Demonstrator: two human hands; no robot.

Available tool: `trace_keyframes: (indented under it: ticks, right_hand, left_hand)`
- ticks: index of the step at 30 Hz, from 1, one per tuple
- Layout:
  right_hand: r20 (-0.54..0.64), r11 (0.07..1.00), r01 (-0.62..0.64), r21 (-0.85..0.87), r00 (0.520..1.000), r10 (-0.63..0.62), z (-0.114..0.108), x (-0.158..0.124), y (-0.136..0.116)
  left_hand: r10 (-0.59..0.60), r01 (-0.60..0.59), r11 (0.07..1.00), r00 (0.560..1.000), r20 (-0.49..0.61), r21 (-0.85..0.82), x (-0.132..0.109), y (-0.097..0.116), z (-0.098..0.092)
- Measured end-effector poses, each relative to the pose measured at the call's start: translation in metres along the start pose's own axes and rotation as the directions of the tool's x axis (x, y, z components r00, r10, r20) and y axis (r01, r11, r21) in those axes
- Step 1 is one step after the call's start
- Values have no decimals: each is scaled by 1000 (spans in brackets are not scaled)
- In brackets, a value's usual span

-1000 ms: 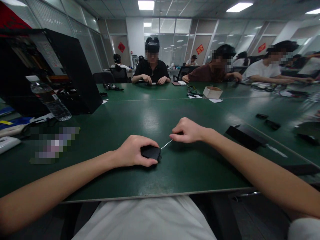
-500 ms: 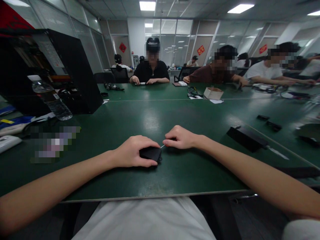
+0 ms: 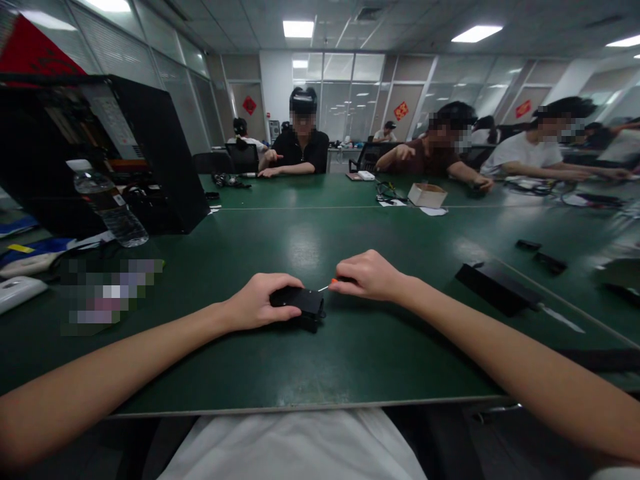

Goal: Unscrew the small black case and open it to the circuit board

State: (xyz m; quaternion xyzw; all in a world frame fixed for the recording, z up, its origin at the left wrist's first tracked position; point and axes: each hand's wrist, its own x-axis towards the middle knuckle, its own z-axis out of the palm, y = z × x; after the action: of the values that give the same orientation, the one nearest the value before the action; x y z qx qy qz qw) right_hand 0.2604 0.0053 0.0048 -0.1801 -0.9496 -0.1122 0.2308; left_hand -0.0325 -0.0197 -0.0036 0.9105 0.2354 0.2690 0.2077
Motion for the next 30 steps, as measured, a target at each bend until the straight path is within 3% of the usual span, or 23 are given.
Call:
trace_keyframes:
  ticks: [3, 9, 18, 21, 23, 24, 27, 30]
  right_hand:
    - [-21, 999, 28, -35, 999, -29, 3, 0, -1]
    - [77, 990, 87, -113, 994, -79, 6, -4, 4]
    - [-19, 979, 87, -186, 996, -92, 7, 3, -19]
    - [-38, 972, 101, -214, 993, -111, 9, 6, -25]
    - [-39, 972, 105, -209, 993, -115, 10, 5, -26]
    - [-36, 974, 103, -200, 993, -113, 11, 5, -27]
    - [-8, 983, 84, -165, 996, -87, 12, 4, -27]
    - [33, 993, 40, -108, 999, -37, 15, 3, -28]
  left_hand:
    - [-23, 23, 1000, 999, -32, -12, 0, 0, 2]
    - [-49, 46, 997, 997, -60, -57, 1, 1, 2]
    - [-58, 50, 994, 995, -77, -101, 3, 4, 2]
    - [10, -8, 997, 1000, 24, -73, 4, 2, -13]
    - [55, -55, 998, 976, 210, -6, 3, -2, -30]
    - [40, -53, 998, 967, 251, 45, 3, -4, -39]
    - [12, -37, 994, 973, 229, 105, 0, -10, -57]
    - [16, -38, 995, 977, 211, 98, -1, -13, -60]
